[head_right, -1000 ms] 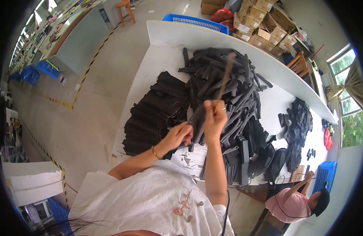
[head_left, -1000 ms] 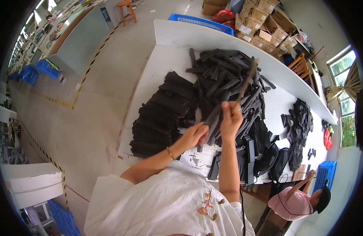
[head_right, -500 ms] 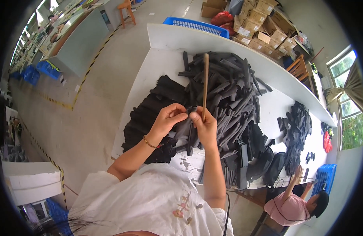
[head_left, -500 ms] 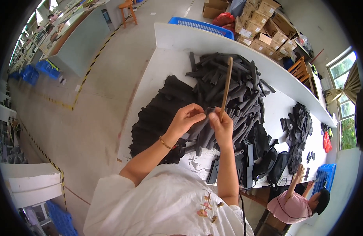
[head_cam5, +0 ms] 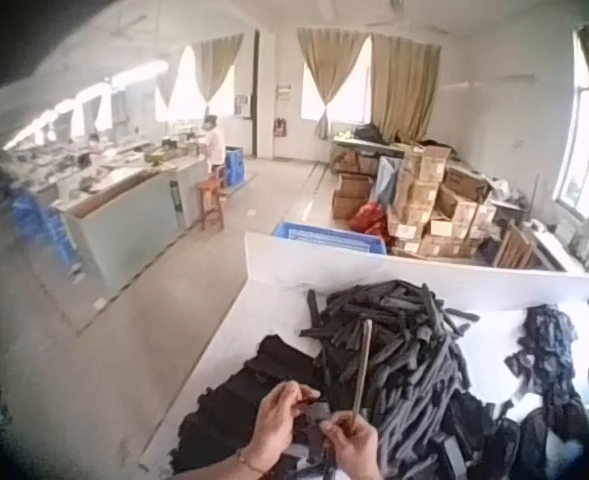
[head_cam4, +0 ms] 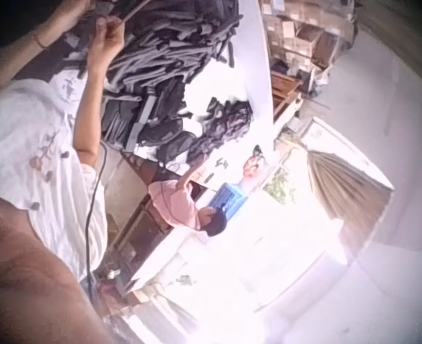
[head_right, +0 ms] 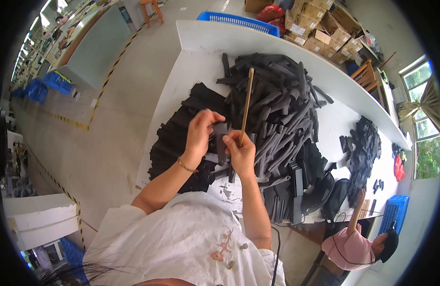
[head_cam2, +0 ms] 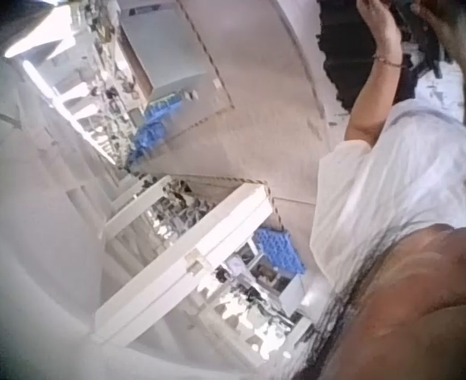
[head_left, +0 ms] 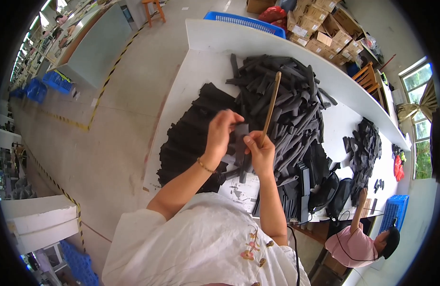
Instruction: The recorder is assembling components by inserting long wooden rods into black foam sleeves at a factory workbench.
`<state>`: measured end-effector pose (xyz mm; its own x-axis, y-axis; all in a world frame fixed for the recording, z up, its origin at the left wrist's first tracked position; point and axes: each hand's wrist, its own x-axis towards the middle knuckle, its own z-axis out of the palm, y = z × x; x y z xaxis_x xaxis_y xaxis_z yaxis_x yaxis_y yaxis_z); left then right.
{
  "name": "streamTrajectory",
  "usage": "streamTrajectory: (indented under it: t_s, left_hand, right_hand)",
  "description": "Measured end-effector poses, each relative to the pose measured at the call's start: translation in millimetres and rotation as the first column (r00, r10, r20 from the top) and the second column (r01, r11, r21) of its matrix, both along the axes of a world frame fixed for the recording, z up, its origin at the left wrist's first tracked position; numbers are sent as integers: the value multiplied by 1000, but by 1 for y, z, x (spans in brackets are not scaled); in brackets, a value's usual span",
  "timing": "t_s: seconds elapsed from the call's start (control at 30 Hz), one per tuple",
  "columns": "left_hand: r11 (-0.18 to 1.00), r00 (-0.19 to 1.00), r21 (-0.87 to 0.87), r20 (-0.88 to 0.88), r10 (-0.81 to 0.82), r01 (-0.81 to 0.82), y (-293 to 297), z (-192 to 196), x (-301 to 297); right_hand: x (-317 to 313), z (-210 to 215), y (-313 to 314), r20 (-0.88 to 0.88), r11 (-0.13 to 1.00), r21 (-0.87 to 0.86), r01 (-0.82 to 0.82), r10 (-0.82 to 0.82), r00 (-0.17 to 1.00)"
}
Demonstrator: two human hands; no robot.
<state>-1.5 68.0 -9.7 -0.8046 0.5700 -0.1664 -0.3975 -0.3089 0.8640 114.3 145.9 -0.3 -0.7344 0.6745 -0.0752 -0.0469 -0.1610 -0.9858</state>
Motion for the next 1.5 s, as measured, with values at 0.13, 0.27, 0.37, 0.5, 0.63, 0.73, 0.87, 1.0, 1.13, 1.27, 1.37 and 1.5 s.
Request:
streamTrajectory:
  t_s: [0.13,0.27,0.37,0.5,0.63,0.73,0.87,1.0,1.13,1.27,1.37,1.5]
  left_hand:
    - [988,967,154,255,-19,-21,1,-6,-23]
    - [753,742,-198,-139,-656,628,-18,-19,13]
    - [722,714,-27,177,-677,691,-32,-51,44]
    - [752,733,-8,232,-639,659,-38,-41,60]
    - [673,677,-86,171,-716,734,-56,-60,67]
    - [723,747,-192,105,-657,663,-58,-63,51]
    - [767,793,-384,-127,-595,514,-20,-58,-14]
    - [830,710,-545,-538,-454,117,18,-76,-93]
    - [708,435,-705,-651,-622,-42,50,-106,-149]
    - [645,316,-762,-599,-736,55,72,-152,-170]
    - [441,229,-889,-406,-884,125,83,-157,-180]
    - [569,358,-796,-479,-802,209,75,-130,-184]
  right_hand:
    - [0,-1,8,-12,999,-2,50,-50,999]
    - [-9,-2,16,-10,985,-21,172,-172,985]
    - [-18,-4,32,-44,950,52,307,-305,951]
    - [-26,-2,48,-78,900,146,410,-402,912]
    - [-36,26,95,-168,853,-9,522,-516,840]
    - [-41,36,121,-126,866,60,497,-488,864]
    - [-44,39,176,-203,815,163,555,-523,828]
    - [-48,74,253,-248,722,346,599,-545,801]
    - [-34,51,262,97,688,581,434,-588,803]
    - [-10,-9,196,311,878,475,68,-240,920]
    - [13,-56,153,495,828,527,-192,-115,861]
    - [28,-65,137,568,638,672,-376,-119,814]
